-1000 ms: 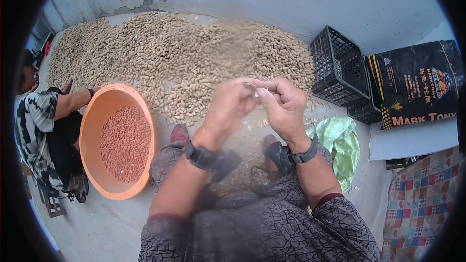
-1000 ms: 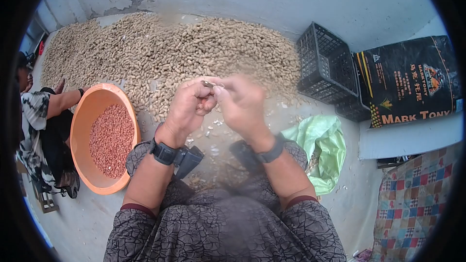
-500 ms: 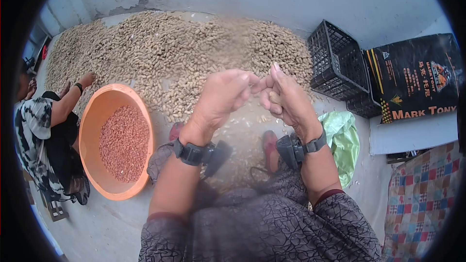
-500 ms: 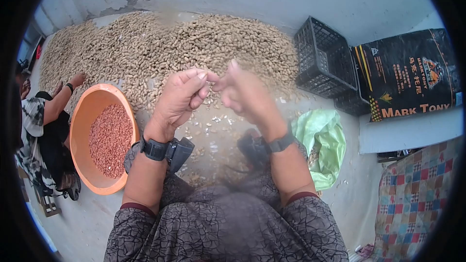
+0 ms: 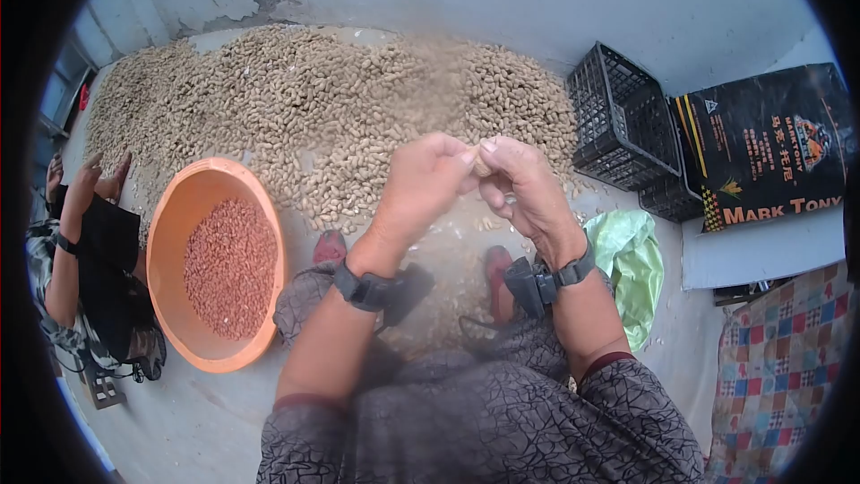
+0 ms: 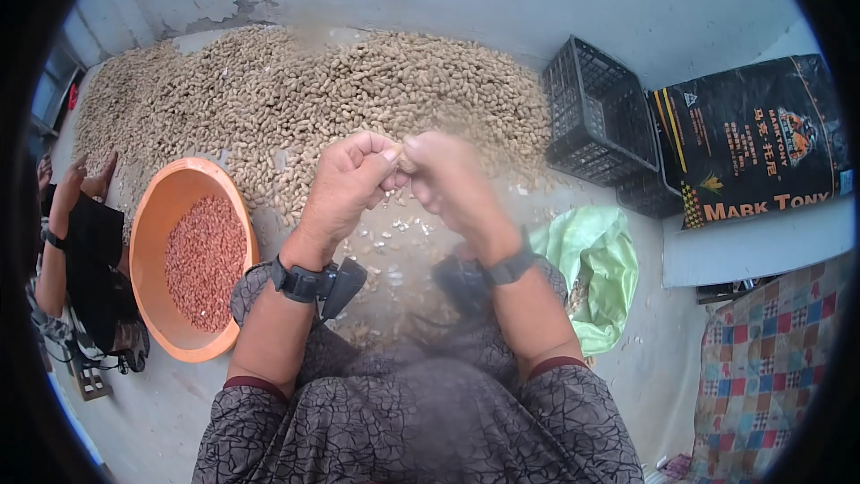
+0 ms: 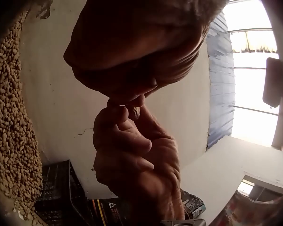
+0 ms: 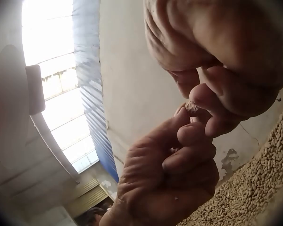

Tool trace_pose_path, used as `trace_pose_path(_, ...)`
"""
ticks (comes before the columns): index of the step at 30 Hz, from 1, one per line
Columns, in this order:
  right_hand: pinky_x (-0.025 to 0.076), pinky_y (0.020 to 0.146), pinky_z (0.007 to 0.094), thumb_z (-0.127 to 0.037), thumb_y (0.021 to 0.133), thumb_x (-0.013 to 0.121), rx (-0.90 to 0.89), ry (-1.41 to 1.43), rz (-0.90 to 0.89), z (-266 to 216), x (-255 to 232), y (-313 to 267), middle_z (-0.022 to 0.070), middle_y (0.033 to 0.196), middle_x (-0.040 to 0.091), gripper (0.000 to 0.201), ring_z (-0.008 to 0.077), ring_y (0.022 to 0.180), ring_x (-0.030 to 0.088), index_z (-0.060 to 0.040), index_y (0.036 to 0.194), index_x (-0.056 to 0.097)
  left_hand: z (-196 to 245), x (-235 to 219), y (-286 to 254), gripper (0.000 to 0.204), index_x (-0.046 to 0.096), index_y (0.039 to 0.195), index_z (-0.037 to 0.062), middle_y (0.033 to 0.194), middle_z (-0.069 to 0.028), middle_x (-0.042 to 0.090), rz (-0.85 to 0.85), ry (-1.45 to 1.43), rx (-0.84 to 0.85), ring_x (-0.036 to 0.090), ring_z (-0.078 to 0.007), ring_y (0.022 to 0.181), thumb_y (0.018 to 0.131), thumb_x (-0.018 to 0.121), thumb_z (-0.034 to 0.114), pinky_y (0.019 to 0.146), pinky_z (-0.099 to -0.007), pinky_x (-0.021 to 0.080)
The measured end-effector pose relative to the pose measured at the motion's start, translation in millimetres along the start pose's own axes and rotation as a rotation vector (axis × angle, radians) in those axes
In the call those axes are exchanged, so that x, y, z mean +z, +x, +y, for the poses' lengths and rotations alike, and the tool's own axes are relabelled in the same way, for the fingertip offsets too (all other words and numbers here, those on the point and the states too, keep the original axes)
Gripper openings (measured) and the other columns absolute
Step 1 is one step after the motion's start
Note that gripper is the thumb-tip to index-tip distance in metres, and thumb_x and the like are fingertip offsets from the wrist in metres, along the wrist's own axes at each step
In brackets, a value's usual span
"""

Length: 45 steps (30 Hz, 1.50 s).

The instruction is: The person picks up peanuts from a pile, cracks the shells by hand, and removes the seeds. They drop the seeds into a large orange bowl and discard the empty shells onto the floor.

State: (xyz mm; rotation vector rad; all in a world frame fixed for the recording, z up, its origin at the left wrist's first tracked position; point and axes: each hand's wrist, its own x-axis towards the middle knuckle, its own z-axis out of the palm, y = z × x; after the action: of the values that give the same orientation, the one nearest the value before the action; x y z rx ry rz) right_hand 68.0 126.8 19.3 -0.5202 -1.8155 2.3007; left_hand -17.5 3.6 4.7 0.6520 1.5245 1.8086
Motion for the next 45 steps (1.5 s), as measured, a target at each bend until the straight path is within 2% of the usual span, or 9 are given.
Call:
trace_pose_path(9,0.031,0.037,0.0168,-0.019,0.085,0.059,0.013,0.289,-0.034,9.6,-3.6,3.8,0.0037,0.070,0.058,0.019,0.0041,0.049,0.043,-0.0008,0.085,0.057,-9.9,4.0,0.7,0.020,0.057,0.091,0.0038,0.068,0.0010,0.054,0.018,-0.224,0.088,0.041,-0.0024,0.052,0.094,0.046,0.020,0.045,-0.0144,0.031)
trace_pose_path(19,0.035,0.043,0.0157,-0.029,0.086,0.061,-0.121,-0.020,0.050,2.6,5.6,-1.3,-0.0003,0.067,0.058,0.026,0.0046,0.055,0.051,-0.0037,0.091,0.058,-5.5,3.1,-2.2,0.020,0.056,0.090,0.0033,0.069,-0.0008,0.054,-0.118,-0.429,0.077,0.039,-0.0029,0.049,0.094,0.047,0.021,0.044,-0.0152,0.030)
trace_pose_path(27,0.031,0.042,0.0151,-0.027,0.085,0.061,0.020,0.014,-0.064,0.5,4.6,-3.8,-0.0014,0.067,0.058,0.025,0.0020,0.053,0.048,-0.0027,0.094,0.059,-2.4,13.9,-11.1,0.025,0.053,0.091,0.0016,0.070,-0.0026,0.055,-0.197,-0.538,-0.036,0.037,-0.0022,0.046,0.096,0.041,0.023,0.041,-0.0152,0.028)
trace_pose_path(29,0.031,0.042,0.0153,-0.026,0.086,0.060,0.045,0.039,-0.048,5.4,3.1,-0.7,-0.0015,0.067,0.058,0.024,0.0019,0.053,0.048,-0.0028,0.093,0.060,-16.2,11.4,-8.2,0.031,0.051,0.091,0.0028,0.070,-0.0036,0.055,-0.262,-1.066,-0.222,0.039,-0.0043,0.046,0.098,0.034,0.027,0.040,-0.0159,0.029)
trace_pose_path(30,0.031,0.042,0.0154,-0.024,0.086,0.060,0.069,0.063,-0.032,8.4,2.5,1.2,-0.0017,0.067,0.058,0.022,0.0019,0.052,0.048,-0.0029,0.092,0.060,-20.8,11.8,-6.9,0.031,0.051,0.091,0.0028,0.070,-0.0036,0.055,-0.261,-1.067,-0.223,0.039,-0.0043,0.046,0.098,0.034,0.027,0.040,-0.0159,0.029)
trace_pose_path(36,0.030,0.041,0.0148,-0.023,0.086,0.058,0.052,0.022,0.031,17.1,5.2,7.1,-0.0021,0.066,0.058,0.020,0.0020,0.050,0.048,-0.0036,0.092,0.060,-18.7,15.2,-6.4,0.033,0.051,0.090,0.0039,0.072,-0.0061,0.056,0.054,-1.086,-0.411,0.041,-0.0066,0.049,0.098,0.030,0.029,0.039,-0.0162,0.031)
trace_pose_path(38,0.030,0.041,0.0145,-0.023,0.086,0.058,0.043,0.013,0.033,11.5,5.7,6.8,-0.0020,0.066,0.058,0.021,0.0022,0.051,0.049,-0.0034,0.094,0.060,-19.6,9.3,-5.4,0.025,0.051,0.091,0.0033,0.073,-0.0064,0.056,-0.085,-1.088,-0.345,0.043,-0.0066,0.051,0.095,0.036,0.023,0.039,-0.0163,0.033)
trace_pose_path(43,0.031,0.041,0.0139,-0.025,0.086,0.059,0.017,-0.006,-0.010,-1.5,9.3,0.3,-0.0006,0.069,0.060,0.027,0.0028,0.052,0.052,-0.0015,0.100,0.060,-1.8,15.1,-13.1,0.017,0.053,0.097,0.0004,0.075,-0.0046,0.057,-0.112,-0.796,-0.054,0.043,-0.0052,0.052,0.091,0.044,0.014,0.044,-0.0152,0.034)
trace_pose_path(45,0.031,0.042,0.0135,-0.025,0.085,0.060,0.041,0.085,-0.154,-11.7,10.8,-4.8,0.0014,0.072,0.062,0.031,0.0032,0.053,0.055,0.0009,0.102,0.059,0.4,16.4,-13.7,0.018,0.053,0.099,-0.0008,0.076,-0.0039,0.058,-0.129,-0.708,0.018,0.043,-0.0046,0.053,0.090,0.046,0.012,0.045,-0.0148,0.033)
